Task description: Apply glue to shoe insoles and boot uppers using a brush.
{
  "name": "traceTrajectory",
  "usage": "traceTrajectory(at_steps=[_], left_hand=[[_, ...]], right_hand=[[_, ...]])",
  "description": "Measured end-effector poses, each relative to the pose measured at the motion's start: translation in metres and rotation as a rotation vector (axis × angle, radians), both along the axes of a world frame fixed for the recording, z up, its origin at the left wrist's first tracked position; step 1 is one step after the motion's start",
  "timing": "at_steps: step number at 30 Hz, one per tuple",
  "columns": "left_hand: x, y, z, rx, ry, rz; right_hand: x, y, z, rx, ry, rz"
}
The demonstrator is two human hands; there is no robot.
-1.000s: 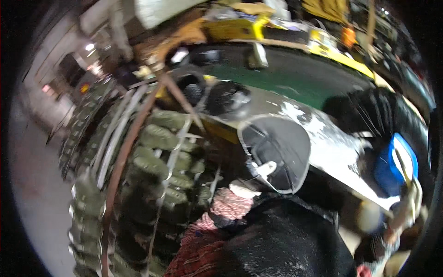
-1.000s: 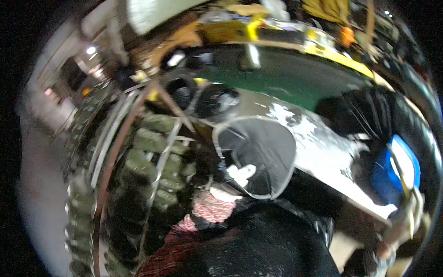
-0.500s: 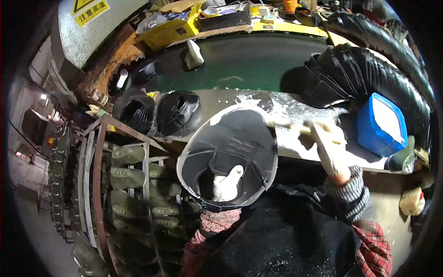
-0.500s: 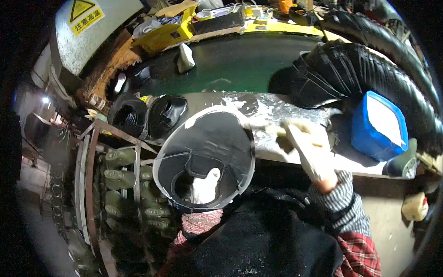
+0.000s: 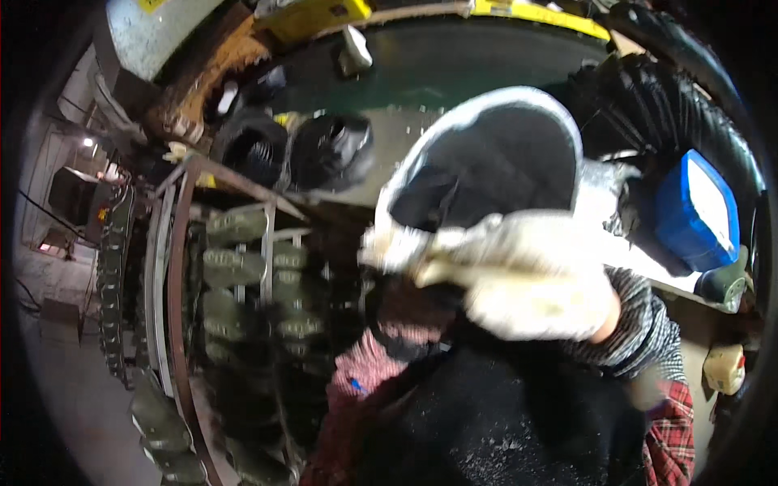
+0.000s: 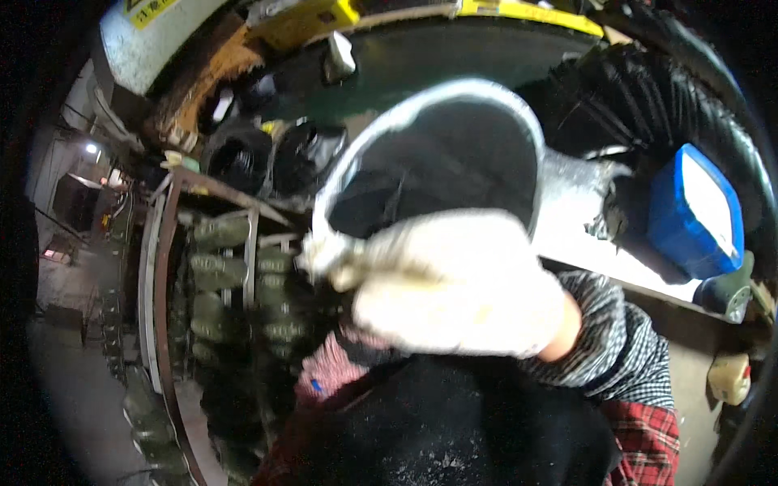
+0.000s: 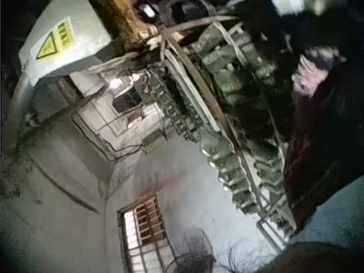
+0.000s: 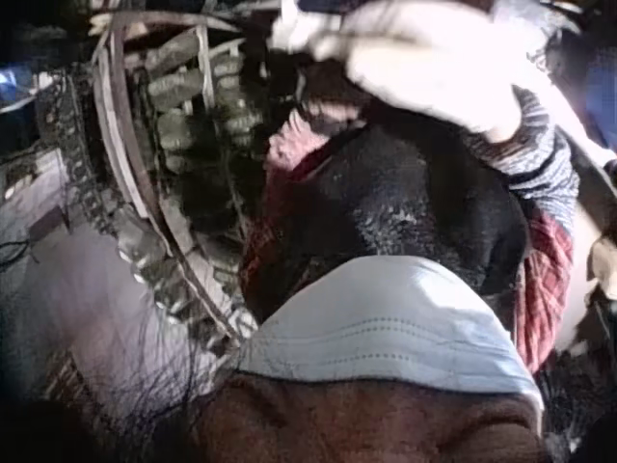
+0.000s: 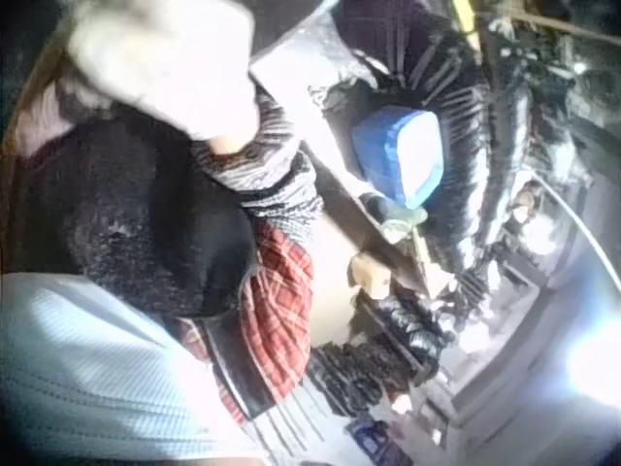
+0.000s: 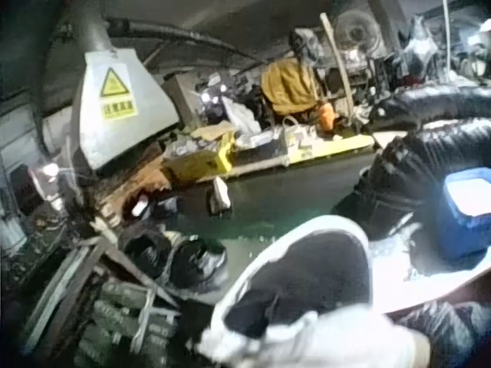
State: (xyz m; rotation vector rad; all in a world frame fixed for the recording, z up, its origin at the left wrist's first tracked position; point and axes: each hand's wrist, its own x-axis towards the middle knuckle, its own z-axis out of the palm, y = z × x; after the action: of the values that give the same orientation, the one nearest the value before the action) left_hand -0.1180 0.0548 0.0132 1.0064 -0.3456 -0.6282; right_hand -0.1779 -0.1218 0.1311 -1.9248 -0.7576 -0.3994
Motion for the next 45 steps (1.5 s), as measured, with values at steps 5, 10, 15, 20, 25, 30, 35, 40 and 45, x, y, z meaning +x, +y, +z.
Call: traceTrajectory(at_steps=[5,10,15,20,25,30,35,40,45], left_hand=[[0.029,-0.003,0.038,0.174,-0.688,0.031],[0.039,-0.005,0.086,0.45,-1.287,-0.063],[0.021,-0.017,0.062,0.344,-0.768,0.039],[-0.01,-0.014,0.057,0.356,-0.591,0.081],[-0.024,-0.023,0.055,0.137,-0.073,0.085],[-0.029,-0.03,0.034,0.317,-0.379,0.127],[-0.038,-0.03,0.038,0.124,-0.115,0.212],[-0.035,-0.031,0.019,-0.01,0.064,0.204],[-0.001,-0.016,-0.016,-0.249,0.561,-0.093]], right_hand=[[-0.04,-0.011,-0.008,0.623,0.905,0.095],[-0.084,-0.068,-0.023,0.614,0.754,-0.378],[-0.094,-0.059,-0.018,-0.009,0.333,-0.28],[-0.115,-0.075,-0.025,0.685,0.499,-0.547],[-0.082,-0.104,-0.05,0.479,0.357,-0.686],[-0.08,-0.13,-0.064,-0.015,-0.273,-0.794],[-0.123,-0.085,-0.077,-0.045,0.01,-0.234],[-0.111,-0.093,-0.073,0.04,-0.104,-0.175],[-0.112,-0.117,-0.088,0.127,-0.016,-0.141]])
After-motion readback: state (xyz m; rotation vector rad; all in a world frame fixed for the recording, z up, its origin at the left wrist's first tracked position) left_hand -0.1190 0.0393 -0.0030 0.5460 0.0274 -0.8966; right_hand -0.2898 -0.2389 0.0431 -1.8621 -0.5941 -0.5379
